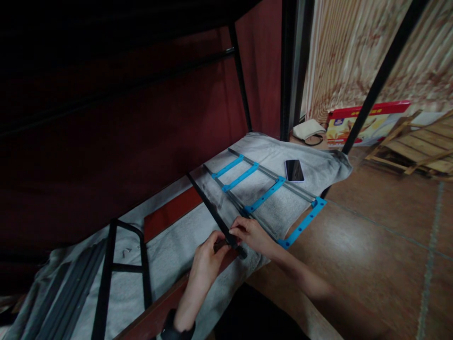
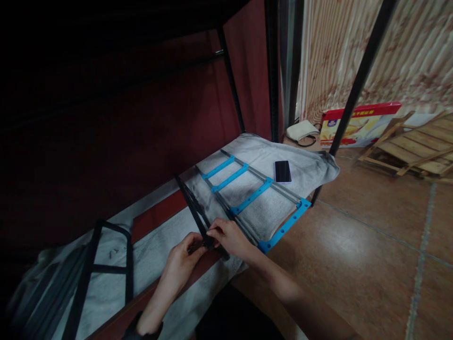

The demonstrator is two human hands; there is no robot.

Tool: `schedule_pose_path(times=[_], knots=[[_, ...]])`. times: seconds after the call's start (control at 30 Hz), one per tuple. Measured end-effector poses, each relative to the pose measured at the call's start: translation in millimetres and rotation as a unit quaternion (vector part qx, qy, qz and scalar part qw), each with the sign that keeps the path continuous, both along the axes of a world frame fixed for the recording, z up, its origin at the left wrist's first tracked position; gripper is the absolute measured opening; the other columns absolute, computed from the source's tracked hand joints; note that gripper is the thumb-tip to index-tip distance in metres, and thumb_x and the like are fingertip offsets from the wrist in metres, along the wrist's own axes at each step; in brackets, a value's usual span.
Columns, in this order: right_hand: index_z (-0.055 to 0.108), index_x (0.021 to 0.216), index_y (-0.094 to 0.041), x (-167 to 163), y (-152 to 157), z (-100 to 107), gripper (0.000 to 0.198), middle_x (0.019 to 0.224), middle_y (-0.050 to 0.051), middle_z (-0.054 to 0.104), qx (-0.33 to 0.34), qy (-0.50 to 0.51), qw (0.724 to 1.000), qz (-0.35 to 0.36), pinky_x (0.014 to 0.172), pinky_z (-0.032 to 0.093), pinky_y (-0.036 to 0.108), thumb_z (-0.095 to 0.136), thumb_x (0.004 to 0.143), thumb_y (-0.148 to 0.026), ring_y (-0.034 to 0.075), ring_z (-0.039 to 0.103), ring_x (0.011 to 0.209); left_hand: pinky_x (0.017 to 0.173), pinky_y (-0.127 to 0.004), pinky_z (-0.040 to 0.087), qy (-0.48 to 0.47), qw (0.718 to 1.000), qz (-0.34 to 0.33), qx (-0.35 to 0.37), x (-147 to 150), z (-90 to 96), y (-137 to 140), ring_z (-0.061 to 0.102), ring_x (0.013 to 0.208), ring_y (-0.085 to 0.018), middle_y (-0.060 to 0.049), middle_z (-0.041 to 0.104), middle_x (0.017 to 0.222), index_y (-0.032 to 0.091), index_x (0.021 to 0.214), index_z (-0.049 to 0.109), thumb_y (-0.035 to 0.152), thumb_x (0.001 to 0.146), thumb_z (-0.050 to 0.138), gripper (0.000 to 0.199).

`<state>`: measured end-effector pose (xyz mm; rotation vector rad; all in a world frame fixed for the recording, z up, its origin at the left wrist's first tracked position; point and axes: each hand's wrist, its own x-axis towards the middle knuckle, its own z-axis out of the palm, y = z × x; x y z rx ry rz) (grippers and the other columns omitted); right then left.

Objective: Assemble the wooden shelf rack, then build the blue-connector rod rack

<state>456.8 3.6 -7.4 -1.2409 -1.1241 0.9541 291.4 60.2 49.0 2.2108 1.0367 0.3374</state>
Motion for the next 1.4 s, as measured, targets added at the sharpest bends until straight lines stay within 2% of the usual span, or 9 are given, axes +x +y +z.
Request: schedule_pose_path(times=[0.07, 0.2, 0.43, 0.67, 0.77, 0.87, 1.1, 1.23, 1.4], knots=[[0.055, 0.081, -0.02, -7, -1, -6, 0.02, 0.059, -0.006, 0.057, -0.021, 0.03, 0.999, -0.018, 0.048, 0.044, 0.022, 0.057, 0.091, -0.038, 0.011, 0.057, 0.049, 0.077, -0.029, 0.05, -0.014, 1.0, 0.002, -0.008, 0, 0.9, -1, 0.068, 0.084, -0.017, 0.001, 0.071, 0.09, 0.024, 0.095, 0.057, 0.027, 0.086, 0.056, 0.01], [0.05, 0.077, -0.022, -19, 0, -15, 0.031, 0.05, -0.008, 0.046, -0.057, 0.042, 0.995, -0.077, 0.042, 0.034, 0.022, 0.051, 0.093, -0.048, 0.01, 0.046, 0.042, 0.089, -0.031, 0.052, -0.03, 0.999, -0.006, -0.031, -1, 3.4, -3, 0.068, 0.101, -0.018, -0.002, 0.072, 0.108, 0.026, 0.12, 0.053, 0.02, 0.085, 0.054, 0.035], [0.044, 0.071, -0.025, -25, 0, -17, 0.039, 0.053, -0.006, 0.045, -0.059, -0.009, 0.992, -0.108, 0.045, 0.032, 0.025, 0.046, 0.093, -0.057, 0.011, 0.045, 0.046, 0.106, -0.034, 0.046, 0.002, 0.997, -0.068, 0.026, -6, -3.6, -3, 0.06, 0.122, -0.019, -0.004, 0.064, 0.135, 0.025, 0.136, 0.052, 0.012, 0.086, 0.047, 0.052], [0.057, 0.086, -0.023, -17, -10, -16, 0.032, 0.061, -0.004, 0.056, -0.01, -0.001, 1.0, -0.03, 0.055, 0.042, 0.026, 0.048, 0.093, -0.054, 0.014, 0.055, 0.054, 0.095, -0.035, 0.05, 0.081, 0.992, -0.081, 0.054, -9, -5.6, -6, 0.066, 0.109, -0.022, -0.009, 0.069, 0.124, 0.023, 0.145, 0.043, 0.013, 0.091, 0.042, 0.055], [0.052, 0.075, -0.023, -16, -8, -12, 0.037, 0.057, -0.004, 0.051, -0.013, -0.103, 0.993, -0.059, 0.054, 0.036, 0.026, 0.045, 0.095, -0.053, 0.013, 0.051, 0.052, 0.089, -0.032, 0.051, 0.075, 0.992, -0.096, 0.039, -10, -3.9, -3, 0.068, 0.104, -0.022, -0.008, 0.071, 0.12, 0.024, 0.144, 0.042, 0.014, 0.091, 0.043, 0.054], [0.045, 0.066, -0.024, -18, -7, -9, 0.042, 0.058, -0.003, 0.049, -0.002, -0.219, 0.971, -0.096, 0.056, 0.031, 0.027, 0.043, 0.096, -0.054, 0.014, 0.049, 0.056, 0.088, -0.032, 0.05, 0.069, 0.992, -0.097, 0.041, -11, -5.0, -1, 0.067, 0.106, -0.023, -0.009, 0.07, 0.122, 0.024, 0.144, 0.04, 0.014, 0.091, 0.043, 0.054], [0.05, 0.065, -0.024, -27, -6, -8, 0.052, 0.057, 0.001, 0.052, -0.042, -0.281, 0.948, -0.146, 0.056, 0.028, 0.03, 0.03, 0.099, -0.057, 0.016, 0.049, 0.055, 0.083, -0.031, 0.049, 0.07, 0.992, -0.094, 0.05, -12, -7.8, -3, 0.068, 0.098, -0.022, -0.009, 0.072, 0.111, 0.023, 0.141, 0.043, 0.014, 0.091, 0.042, 0.051], [0.057, 0.071, -0.023, -27, -7, -7, 0.053, 0.061, 0.002, 0.056, -0.06, -0.224, 0.963, -0.139, 0.057, 0.034, 0.03, 0.031, 0.097, -0.061, 0.017, 0.053, 0.059, 0.082, -0.028, 0.047, 0.05, 0.993, -0.098, 0.043, -14, -5.0, -4, 0.068, 0.095, -0.02, -0.007, 0.072, 0.111, 0.024, 0.138, 0.045, 0.015, 0.092, 0.04, 0.048], [0.061, 0.095, -0.023, -30, -11, -12, 0.041, 0.07, -0.001, 0.059, -0.019, -0.013, 0.993, -0.119, 0.054, 0.044, 0.029, 0.052, 0.087, -0.063, 0.016, 0.054, 0.059, 0.077, -0.026, 0.046, 0.044, 0.993, -0.1, 0.036, -16, -0.8, -5, 0.068, 0.09, -0.018, -0.005, 0.073, 0.103, 0.025, 0.135, 0.046, 0.013, 0.091, 0.039, 0.046]])
